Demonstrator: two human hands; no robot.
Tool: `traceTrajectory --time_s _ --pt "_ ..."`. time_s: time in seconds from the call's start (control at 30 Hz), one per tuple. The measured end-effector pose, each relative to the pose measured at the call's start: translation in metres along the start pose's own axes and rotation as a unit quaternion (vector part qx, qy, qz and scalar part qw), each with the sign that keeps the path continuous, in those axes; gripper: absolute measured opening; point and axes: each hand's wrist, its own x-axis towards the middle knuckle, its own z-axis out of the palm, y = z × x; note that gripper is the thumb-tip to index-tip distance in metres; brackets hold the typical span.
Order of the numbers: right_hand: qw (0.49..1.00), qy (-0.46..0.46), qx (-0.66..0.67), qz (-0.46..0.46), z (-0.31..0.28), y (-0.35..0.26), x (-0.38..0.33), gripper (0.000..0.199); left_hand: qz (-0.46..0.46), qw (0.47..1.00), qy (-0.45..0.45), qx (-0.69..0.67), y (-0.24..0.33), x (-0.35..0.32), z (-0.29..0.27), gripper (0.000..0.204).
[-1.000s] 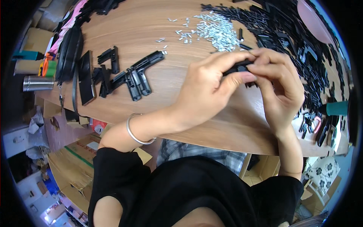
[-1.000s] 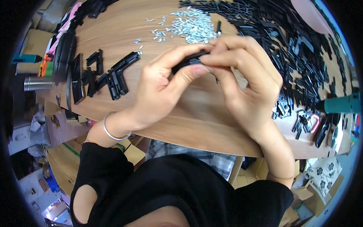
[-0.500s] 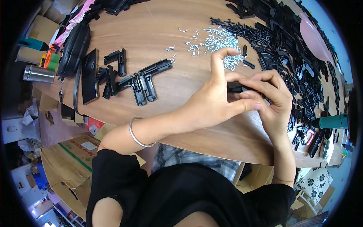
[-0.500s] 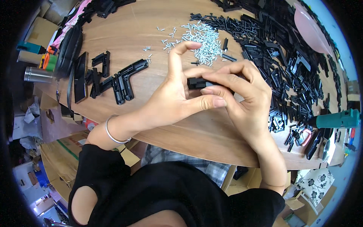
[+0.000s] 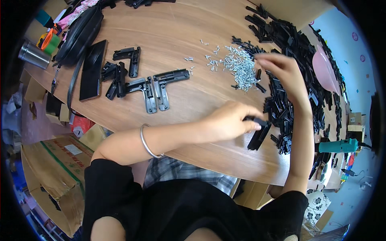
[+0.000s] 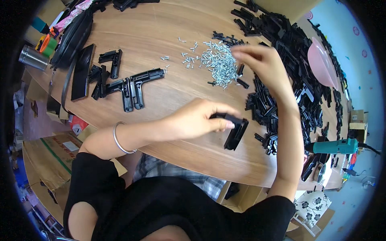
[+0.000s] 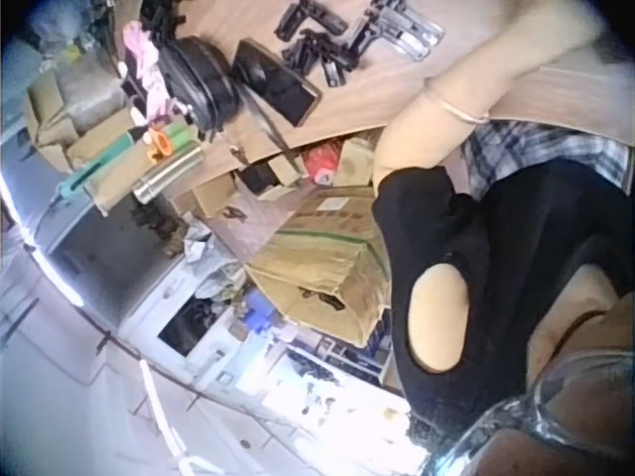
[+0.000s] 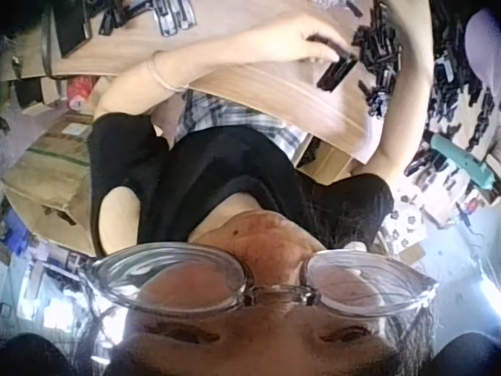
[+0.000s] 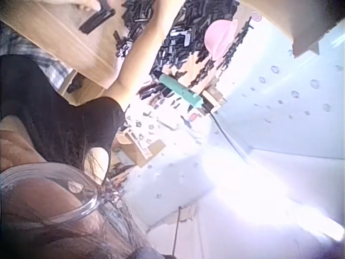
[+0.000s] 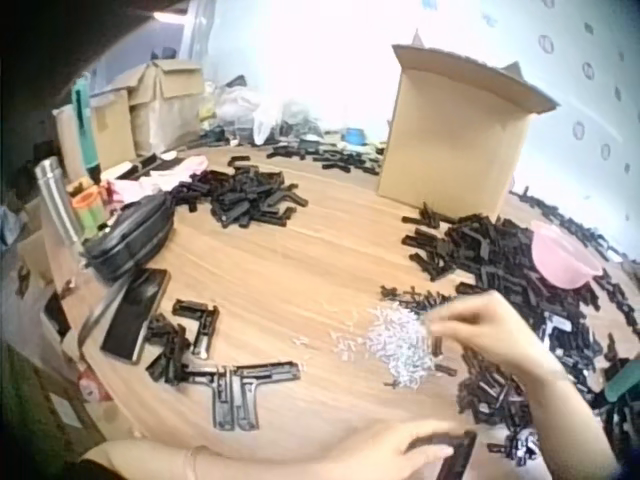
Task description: The person assembles small black metal hardware components, likely door hinges, by hand. They pick up individual parts from a pile on a wooden table, fit them together, and use a green power drill to secure them with screws. The person works on multiple units sequentially, placing finished assemblies on the table.
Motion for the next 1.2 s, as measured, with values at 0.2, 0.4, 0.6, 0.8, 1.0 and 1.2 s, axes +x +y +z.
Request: traceTrajectory --time_s 0.2,0.4,0.6,0.8,1.0,1.2 --pt "0.943 0.027 -0.261 -0.203 0.037 0.034 0.095 0.022 0.198 0.948 0.103 0.226 -0.018 -0.001 0.01 0.024" --pt "0.947 -0.022 -0.314 -0.066 0.02 0.034 0.1 0.017 0.116 0.967 0.091 0.207 -0.01 -0.008 0.009 0.024" --pt "0.926 0.09 -0.341 -0.137 -0.004 0.049 0.082 0.011 0.127 0.983 0.098 0.093 -0.005 -0.006 0.01 0.025" --pt "0.995 0.097 0.002 -0.01 -0.026 0.025 0.014 0.018 -0.038 0.965 -0.017 -0.259 0.008 0.002 -0.006 0.05" --pt "0.88 0.149 0.44 0.098 -0.015 -0.02 -0.1 0.021 -0.066 0.928 0.038 -0.365 0.032 -0.015 0.002 0.039" --pt "0.907 0.2 0.367 0.049 0.009 -0.015 -0.191 0.01 -0.044 0.937 0.01 -0.347 0.035 -0.042 0.035 0.039"
